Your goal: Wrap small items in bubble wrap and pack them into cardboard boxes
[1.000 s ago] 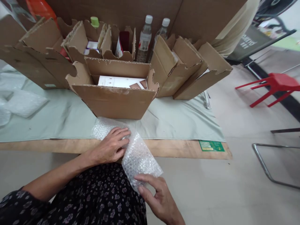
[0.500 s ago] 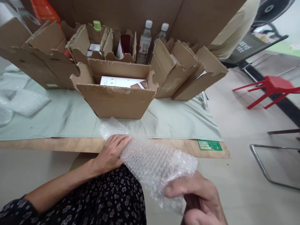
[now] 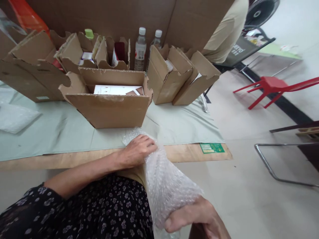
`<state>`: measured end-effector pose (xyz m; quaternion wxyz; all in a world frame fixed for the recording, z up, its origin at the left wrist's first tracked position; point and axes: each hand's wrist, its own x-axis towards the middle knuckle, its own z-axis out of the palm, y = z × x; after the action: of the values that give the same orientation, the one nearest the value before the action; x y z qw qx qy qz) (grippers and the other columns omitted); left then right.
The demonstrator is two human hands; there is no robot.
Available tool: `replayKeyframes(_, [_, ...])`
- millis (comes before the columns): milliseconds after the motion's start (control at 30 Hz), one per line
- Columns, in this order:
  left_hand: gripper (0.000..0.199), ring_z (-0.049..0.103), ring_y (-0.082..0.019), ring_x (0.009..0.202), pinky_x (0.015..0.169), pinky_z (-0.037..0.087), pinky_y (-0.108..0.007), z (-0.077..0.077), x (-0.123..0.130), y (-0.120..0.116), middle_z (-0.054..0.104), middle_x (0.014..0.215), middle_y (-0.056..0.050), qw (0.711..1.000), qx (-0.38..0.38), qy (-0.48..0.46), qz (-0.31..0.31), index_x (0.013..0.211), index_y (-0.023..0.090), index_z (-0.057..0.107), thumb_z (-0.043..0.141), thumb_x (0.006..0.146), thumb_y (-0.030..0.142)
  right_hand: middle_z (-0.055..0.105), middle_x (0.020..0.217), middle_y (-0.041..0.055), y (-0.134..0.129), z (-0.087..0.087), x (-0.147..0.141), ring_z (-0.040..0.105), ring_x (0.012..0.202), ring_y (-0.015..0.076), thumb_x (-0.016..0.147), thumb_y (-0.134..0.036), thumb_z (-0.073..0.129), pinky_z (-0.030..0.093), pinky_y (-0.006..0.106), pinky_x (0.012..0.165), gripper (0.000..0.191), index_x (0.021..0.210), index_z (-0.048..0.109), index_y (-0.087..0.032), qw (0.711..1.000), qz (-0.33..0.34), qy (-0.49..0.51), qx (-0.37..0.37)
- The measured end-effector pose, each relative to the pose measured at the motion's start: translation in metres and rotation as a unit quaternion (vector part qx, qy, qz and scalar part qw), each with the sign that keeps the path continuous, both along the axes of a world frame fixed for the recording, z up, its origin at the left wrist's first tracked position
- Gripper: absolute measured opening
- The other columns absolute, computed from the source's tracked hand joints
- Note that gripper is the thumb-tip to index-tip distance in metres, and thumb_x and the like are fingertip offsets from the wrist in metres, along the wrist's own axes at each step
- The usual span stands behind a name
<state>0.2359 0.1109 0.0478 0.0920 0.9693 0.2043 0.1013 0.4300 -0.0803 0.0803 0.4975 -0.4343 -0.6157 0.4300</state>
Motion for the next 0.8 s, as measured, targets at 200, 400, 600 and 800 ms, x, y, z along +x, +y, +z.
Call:
replayKeyframes(200, [0.025,0.062,-0.023,0.112,0.096,0.048,-0.039,0.052,0.039,0.048,0.074,0.12,-0.008,0.975,0.111,-0.191,0.027,0.118,0.02,0.071,0.051,0.105,0.016,0.079,0.088,0.0087,-0.002,-0.01,0.007,0.076,0.079,0.0293,0.084,-0.068,0.071,0.06,0.035,0.067,0.044,0.108,0.08,-0.032,0.999,-0.026,0.047,-0.009])
replayKeyframes(400, [0.038,0.05,-0.026,0.142,0.116,0.039,-0.049,0.07,0.058,0.073,0.068,0.137,-0.006,0.976,0.11,-0.189,-0.005,0.123,0.025,0.07,0.044,0.102,0.007,0.08,0.09,0.0116,0.02,-0.03,0.022,0.077,0.08,0.031,0.088,-0.063,0.067,0.064,0.042,0.074,0.045,0.111,0.081,-0.026,0.998,-0.015,0.051,-0.026])
replayKeyframes(600, [0.045,0.039,-0.033,0.154,0.124,0.032,-0.052,0.015,0.036,0.069,0.056,0.153,-0.018,0.998,-0.036,0.054,0.0,0.13,0.015,0.066,0.048,0.091,0.001,0.08,0.112,0.0122,0.029,-0.06,0.003,0.075,0.103,0.0293,0.092,-0.055,0.068,0.06,0.038,0.089,0.043,0.122,0.078,-0.025,0.992,-0.016,0.029,-0.123])
replayKeyframes(800, [0.054,0.027,-0.029,0.161,0.13,0.025,-0.053,-0.003,-0.015,0.029,0.049,0.162,-0.014,0.987,-0.14,-0.032,-0.071,0.139,0.017,0.061,0.05,0.088,0.002,0.078,0.116,0.0116,0.034,-0.064,-0.029,0.072,0.106,0.0267,0.091,-0.063,0.068,0.056,0.037,0.094,0.055,0.129,0.074,-0.023,0.98,0.092,0.035,-0.174])
